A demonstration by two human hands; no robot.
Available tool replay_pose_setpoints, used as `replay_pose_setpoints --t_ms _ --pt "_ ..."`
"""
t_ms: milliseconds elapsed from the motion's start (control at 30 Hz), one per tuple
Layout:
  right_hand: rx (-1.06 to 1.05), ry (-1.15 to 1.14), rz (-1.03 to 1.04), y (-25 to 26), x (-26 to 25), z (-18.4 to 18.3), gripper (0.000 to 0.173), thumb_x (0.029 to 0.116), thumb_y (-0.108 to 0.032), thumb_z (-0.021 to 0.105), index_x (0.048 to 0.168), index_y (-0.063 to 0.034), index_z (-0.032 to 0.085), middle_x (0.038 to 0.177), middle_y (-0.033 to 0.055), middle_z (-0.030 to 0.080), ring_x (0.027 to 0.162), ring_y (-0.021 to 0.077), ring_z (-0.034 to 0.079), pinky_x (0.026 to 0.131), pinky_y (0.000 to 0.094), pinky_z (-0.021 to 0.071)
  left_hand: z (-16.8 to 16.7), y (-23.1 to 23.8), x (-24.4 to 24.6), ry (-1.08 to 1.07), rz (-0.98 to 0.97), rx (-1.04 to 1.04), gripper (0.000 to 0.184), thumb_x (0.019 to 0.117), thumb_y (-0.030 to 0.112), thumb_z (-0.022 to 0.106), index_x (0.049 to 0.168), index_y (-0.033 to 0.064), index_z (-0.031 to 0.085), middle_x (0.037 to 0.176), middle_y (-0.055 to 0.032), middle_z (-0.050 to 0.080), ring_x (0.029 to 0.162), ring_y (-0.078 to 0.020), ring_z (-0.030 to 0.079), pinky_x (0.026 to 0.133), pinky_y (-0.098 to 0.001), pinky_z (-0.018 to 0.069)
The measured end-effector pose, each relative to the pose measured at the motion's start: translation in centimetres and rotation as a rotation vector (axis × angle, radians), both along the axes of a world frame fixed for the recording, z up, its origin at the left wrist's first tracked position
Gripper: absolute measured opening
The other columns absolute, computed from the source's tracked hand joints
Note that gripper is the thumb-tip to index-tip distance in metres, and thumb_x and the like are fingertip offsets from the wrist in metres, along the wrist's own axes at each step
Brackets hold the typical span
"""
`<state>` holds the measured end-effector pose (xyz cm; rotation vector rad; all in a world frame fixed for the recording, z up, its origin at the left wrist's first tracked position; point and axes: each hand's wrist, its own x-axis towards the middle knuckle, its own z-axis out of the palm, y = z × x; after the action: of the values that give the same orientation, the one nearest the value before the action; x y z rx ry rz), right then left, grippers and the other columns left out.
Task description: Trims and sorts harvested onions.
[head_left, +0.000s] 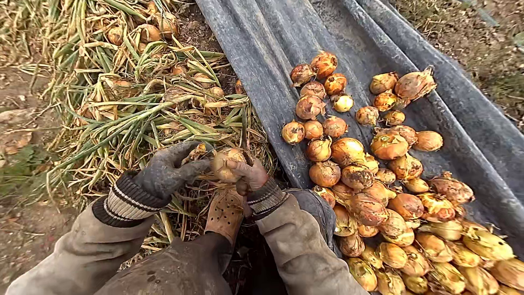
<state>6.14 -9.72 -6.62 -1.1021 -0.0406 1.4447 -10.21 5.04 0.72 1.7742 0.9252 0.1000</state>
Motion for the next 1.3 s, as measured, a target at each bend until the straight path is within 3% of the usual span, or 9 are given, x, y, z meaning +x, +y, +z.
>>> replay_pose_setpoints --t_ms 133,267,433,533,633,800,967,1100,1300 --pt "0.151 0.159 -0.041 -0.5 1.1 -1.3 0.045 0.0939 -0.054 0.063 0.105 -0.0105 0.061 0.051 0.0022 0.052 0.034 0.0105 0.047 0.034 0.0275 0.0444 -2.1 4.9 -7.2 0.743 -0.393 0.493 0.052 0.0882 0.054 0.076 0.123 0.0163 0.071 0.104 -0.0125 0.074 0.095 -0.0325 0.071 0.085 -0.0590 0.0558" --pt "0.198 0.247 -0.039 0.1 1.0 -0.9 0.046 0.1038 -0.057 0.037 0.107 -0.0156 0.059 0.053 0.0035 0.055 0.033 0.0109 0.046 0.031 0.0262 0.0427 -2.0 0.2 -3.8 0.316 -0.142 0.223 0.099 0.0686 0.058 0.086 0.152 0.0232 0.048 0.148 -0.0066 0.055 0.129 -0.0234 0.058 0.101 -0.0463 0.0540" --pt "-0.014 -0.195 0.105 0.1 -0.8 0.5 0.047 0.1055 -0.057 0.038 0.121 -0.0162 0.055 0.058 0.0013 0.052 0.040 0.0093 0.047 0.037 0.0261 0.0439 -4.0 -5.1 3.4 -0.207 0.216 -0.209 0.099 0.0573 0.011 0.093 0.146 0.0159 0.049 0.123 -0.0071 0.069 0.105 -0.0170 0.072 0.087 -0.0336 0.0637" --pt "-0.218 -0.868 0.344 -0.8 0.9 1.0 0.078 0.0928 -0.073 0.052 0.132 -0.0057 0.054 0.095 0.0145 0.069 0.086 0.0282 0.069 0.076 0.0544 0.0567 -4.5 -4.1 3.0 -0.116 0.108 0.033 0.091 0.0569 0.025 0.096 0.139 0.0184 0.057 0.119 -0.0024 0.071 0.103 -0.0111 0.072 0.089 -0.0332 0.0633" --pt "-0.226 -1.124 0.464 -0.7 1.8 2.4 0.078 0.0916 -0.076 0.051 0.117 -0.0043 0.066 0.092 0.0171 0.070 0.088 0.0349 0.070 0.075 0.0605 0.0552 -3.9 -3.3 2.3 -0.022 -0.052 0.256 0.088 0.0559 0.038 0.095 0.135 0.0191 0.061 0.119 -0.0011 0.071 0.104 -0.0095 0.070 0.091 -0.0357 0.0612" --pt "-0.196 -1.084 0.479 0.2 0.6 1.9 0.073 0.0991 -0.073 0.033 0.092 -0.0110 0.071 0.077 0.0100 0.068 0.079 0.0290 0.069 0.069 0.0584 0.0537 -3.2 -3.6 1.6 0.084 -0.097 0.396 0.083 0.0529 0.047 0.091 0.126 0.0156 0.067 0.108 -0.0011 0.074 0.095 -0.0098 0.071 0.084 -0.0381 0.0625" --pt "-0.130 -1.007 0.372 -0.4 -1.4 2.6 0.066 0.1042 -0.062 0.032 0.074 -0.0133 0.064 0.063 0.0042 0.057 0.064 0.0223 0.061 0.059 0.0507 0.0488 -5.4 1.4 0.5 0.413 0.067 0.445 0.078 0.0653 0.041 0.094 0.130 0.0085 0.064 0.107 -0.0209 0.072 0.097 -0.0402 0.071 0.085 -0.0691 0.0525" --pt "-0.275 -0.727 0.544 0.3 -0.4 1.9 0.077 0.0920 -0.066 0.063 0.142 -0.0087 0.051 0.114 0.0203 0.069 0.107 0.0352 0.067 0.094 0.0596 0.0522 -6.3 3.3 -0.9 0.431 0.151 0.258 0.090 0.0635 0.041 0.097 0.140 0.0160 0.057 0.114 -0.0196 0.071 0.102 -0.0375 0.071 0.088 -0.0668 0.0548" --pt "-0.232 -0.208 0.128 0.6 1.0 -1.4 0.054 0.0862 -0.020 0.083 0.133 -0.0076 0.057 0.093 0.0103 0.067 0.068 0.0152 0.062 0.064 0.0334 0.0556 -1.6 3.0 6.1 0.226 -0.337 -0.201 0.054 0.0763 0.020 0.092 0.124 0.0094 0.069 0.099 -0.0046 0.075 0.087 -0.0133 0.072 0.078 -0.0292 0.0609"
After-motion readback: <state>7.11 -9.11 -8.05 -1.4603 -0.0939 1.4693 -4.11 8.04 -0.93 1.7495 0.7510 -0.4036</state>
